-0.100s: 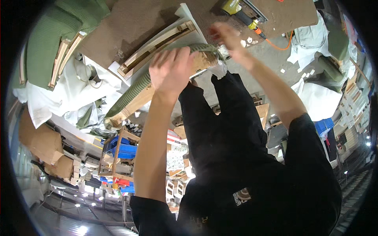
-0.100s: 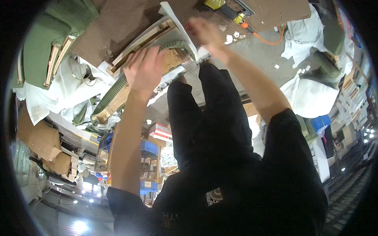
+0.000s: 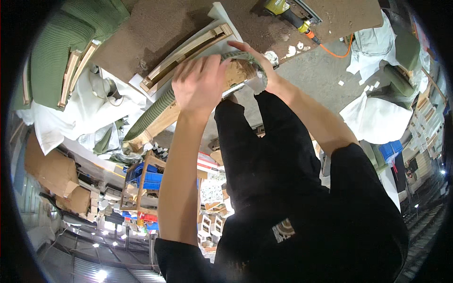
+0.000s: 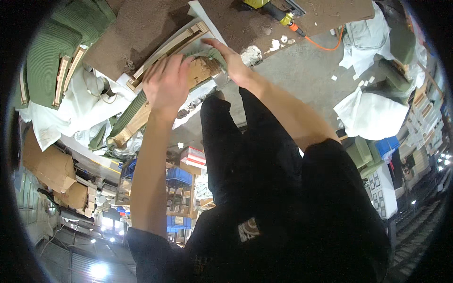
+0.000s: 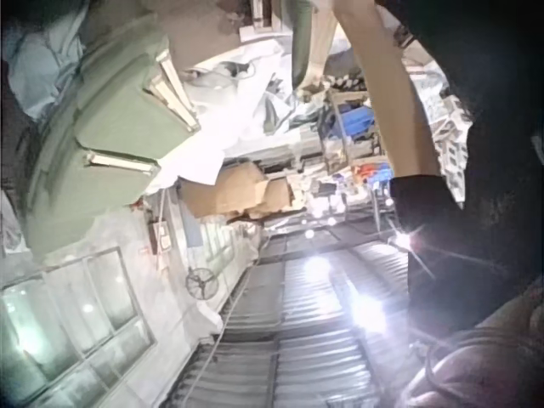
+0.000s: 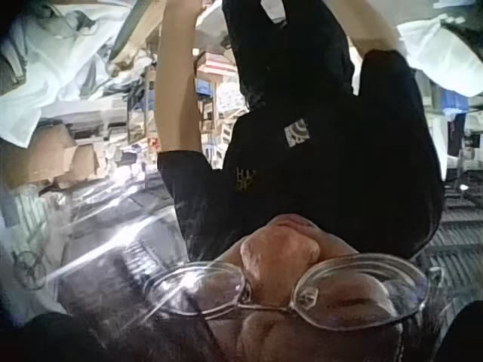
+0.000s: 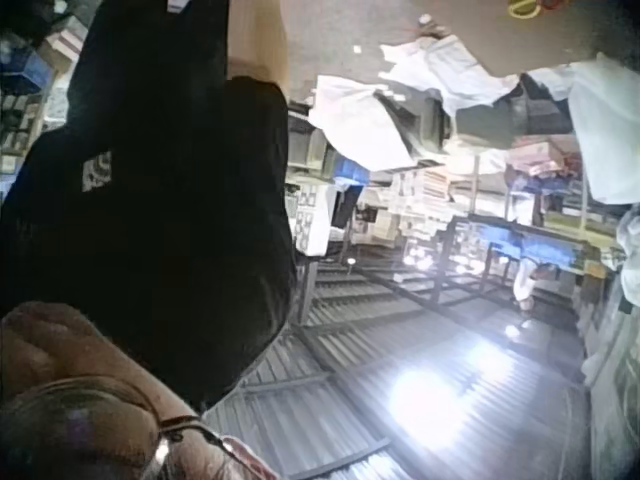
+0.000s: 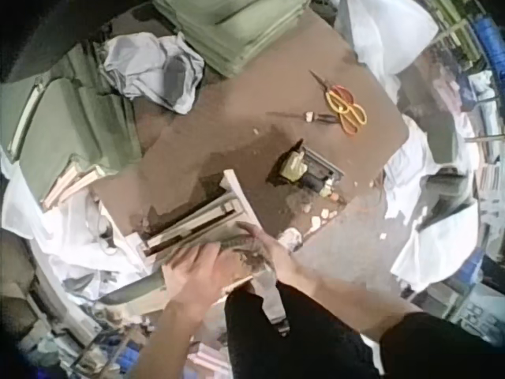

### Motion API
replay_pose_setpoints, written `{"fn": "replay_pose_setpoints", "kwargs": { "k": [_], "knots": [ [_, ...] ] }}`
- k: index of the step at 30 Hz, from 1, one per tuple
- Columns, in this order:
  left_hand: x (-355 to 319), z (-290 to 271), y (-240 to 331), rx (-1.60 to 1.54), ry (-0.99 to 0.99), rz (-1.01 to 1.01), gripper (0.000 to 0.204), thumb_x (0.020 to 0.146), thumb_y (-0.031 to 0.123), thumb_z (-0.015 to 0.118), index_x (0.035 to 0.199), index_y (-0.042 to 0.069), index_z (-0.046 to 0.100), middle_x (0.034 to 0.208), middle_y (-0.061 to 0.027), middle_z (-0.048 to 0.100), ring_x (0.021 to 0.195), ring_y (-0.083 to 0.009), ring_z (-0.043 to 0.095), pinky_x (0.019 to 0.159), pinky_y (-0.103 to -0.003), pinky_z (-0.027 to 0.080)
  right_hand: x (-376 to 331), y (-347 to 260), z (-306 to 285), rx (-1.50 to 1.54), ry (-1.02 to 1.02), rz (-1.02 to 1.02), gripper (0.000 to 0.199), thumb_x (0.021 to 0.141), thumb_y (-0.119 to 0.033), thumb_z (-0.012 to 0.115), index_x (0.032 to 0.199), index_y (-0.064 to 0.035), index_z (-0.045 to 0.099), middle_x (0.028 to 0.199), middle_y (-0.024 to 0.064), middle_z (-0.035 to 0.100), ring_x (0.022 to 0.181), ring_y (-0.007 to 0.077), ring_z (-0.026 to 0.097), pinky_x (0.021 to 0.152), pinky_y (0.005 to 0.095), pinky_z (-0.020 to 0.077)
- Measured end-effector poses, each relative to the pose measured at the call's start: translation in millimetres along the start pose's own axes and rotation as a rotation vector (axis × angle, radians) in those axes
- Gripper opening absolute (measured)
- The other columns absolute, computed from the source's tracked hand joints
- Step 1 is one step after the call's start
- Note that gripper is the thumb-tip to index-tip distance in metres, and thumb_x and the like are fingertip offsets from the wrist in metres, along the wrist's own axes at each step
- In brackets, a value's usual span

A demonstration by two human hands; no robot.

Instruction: Fitting a green fabric cover over a wooden frame and foam cushion, then securing it with a staple gun.

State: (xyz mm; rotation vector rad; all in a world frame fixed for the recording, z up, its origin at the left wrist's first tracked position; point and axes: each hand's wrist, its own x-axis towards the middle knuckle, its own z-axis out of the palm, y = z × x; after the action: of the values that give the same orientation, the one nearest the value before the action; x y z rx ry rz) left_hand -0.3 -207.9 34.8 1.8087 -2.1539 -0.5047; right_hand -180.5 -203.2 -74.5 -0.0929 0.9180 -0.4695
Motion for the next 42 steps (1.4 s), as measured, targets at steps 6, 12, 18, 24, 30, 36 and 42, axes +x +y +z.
{"fn": "replay_pose_setpoints", "kwargs": {
  "k": [6, 12, 18, 24, 30, 36, 42],
  "knots": [
    [3, 0, 5, 0.088, 0.022, 0.034, 0.016, 0.083, 0.022, 0.073, 0.079, 0.011, 0.062, 0.071, -0.0063, 0.062, 0.066, -0.0272, 0.062, 0.064, -0.038, 0.050, -32, -2, 21, -0.601, 0.041, -0.415, 0.056, 0.109, -0.040, 0.021, 0.137, 0.0004, 0.048, 0.136, 0.0124, 0.052, 0.132, 0.0203, 0.045, 0.113, 0.0328, 0.0319],
    [1, 4, 5, 0.068, 0.001, -0.001, 0.014, 0.086, 0.022, 0.071, 0.085, 0.009, 0.064, 0.074, -0.0084, 0.063, 0.069, -0.0288, 0.063, 0.065, -0.040, 0.050, -34, -13, 35, -0.613, 0.101, -0.606, 0.047, 0.106, -0.033, 0.029, 0.118, 0.0013, 0.060, 0.114, 0.0222, 0.063, 0.110, 0.0377, 0.058, 0.099, 0.0402, 0.0426],
    [-4, 6, 13, 0.109, -0.134, -0.072, 0.016, 0.087, 0.021, 0.069, 0.099, 0.010, 0.066, 0.091, -0.0106, 0.065, 0.082, -0.0292, 0.065, 0.071, -0.042, 0.051, -46, -27, 41, -0.974, 0.172, -0.813, 0.027, 0.100, -0.020, 0.043, 0.111, -0.0038, 0.062, 0.104, 0.0179, 0.065, 0.100, 0.0391, 0.060, 0.090, 0.0447, 0.0461],
    [-4, -11, 11, -0.089, -0.138, 0.301, 0.060, 0.081, 0.020, 0.071, 0.138, 0.017, 0.053, 0.150, -0.0113, 0.040, 0.134, -0.0361, 0.041, 0.105, -0.054, 0.039, -47, -31, 34, -1.334, 0.126, -0.774, 0.028, 0.089, -0.020, 0.058, 0.116, -0.0112, 0.058, 0.106, 0.0103, 0.065, 0.104, 0.0328, 0.061, 0.086, 0.0465, 0.0479],
    [-7, -10, -10, -0.005, -0.422, 0.519, 0.069, 0.076, 0.012, 0.072, 0.141, 0.022, 0.050, 0.154, -0.0100, 0.035, 0.132, -0.0443, 0.041, 0.101, -0.056, 0.042, -48, -40, 43, -1.159, 0.136, -0.616, 0.036, 0.098, -0.038, 0.045, 0.119, -0.0116, 0.058, 0.112, 0.0116, 0.063, 0.113, 0.0354, 0.056, 0.093, 0.0511, 0.0417],
    [-8, -6, -1, 0.018, -0.261, 0.548, 0.054, 0.079, 0.004, 0.066, 0.131, 0.020, 0.061, 0.147, -0.0160, 0.044, 0.115, -0.0453, 0.054, 0.087, -0.052, 0.051, -35, -30, 26, -0.859, 0.028, -0.591, 0.041, 0.103, -0.038, 0.037, 0.113, -0.0069, 0.063, 0.112, 0.0141, 0.065, 0.111, 0.0374, 0.056, 0.094, 0.0474, 0.0421],
    [-6, -5, 1, 0.052, -0.256, 0.541, 0.053, 0.078, 0.011, 0.070, 0.129, 0.026, 0.062, 0.141, -0.0160, 0.050, 0.112, -0.0407, 0.057, 0.084, -0.048, 0.054, 4, -70, -44, -1.189, 0.532, -0.356, 0.033, 0.093, -0.025, 0.055, 0.116, -0.0040, 0.063, 0.110, 0.0213, 0.064, 0.107, 0.0385, 0.061, 0.091, 0.0446, 0.0492]
  ]
}}
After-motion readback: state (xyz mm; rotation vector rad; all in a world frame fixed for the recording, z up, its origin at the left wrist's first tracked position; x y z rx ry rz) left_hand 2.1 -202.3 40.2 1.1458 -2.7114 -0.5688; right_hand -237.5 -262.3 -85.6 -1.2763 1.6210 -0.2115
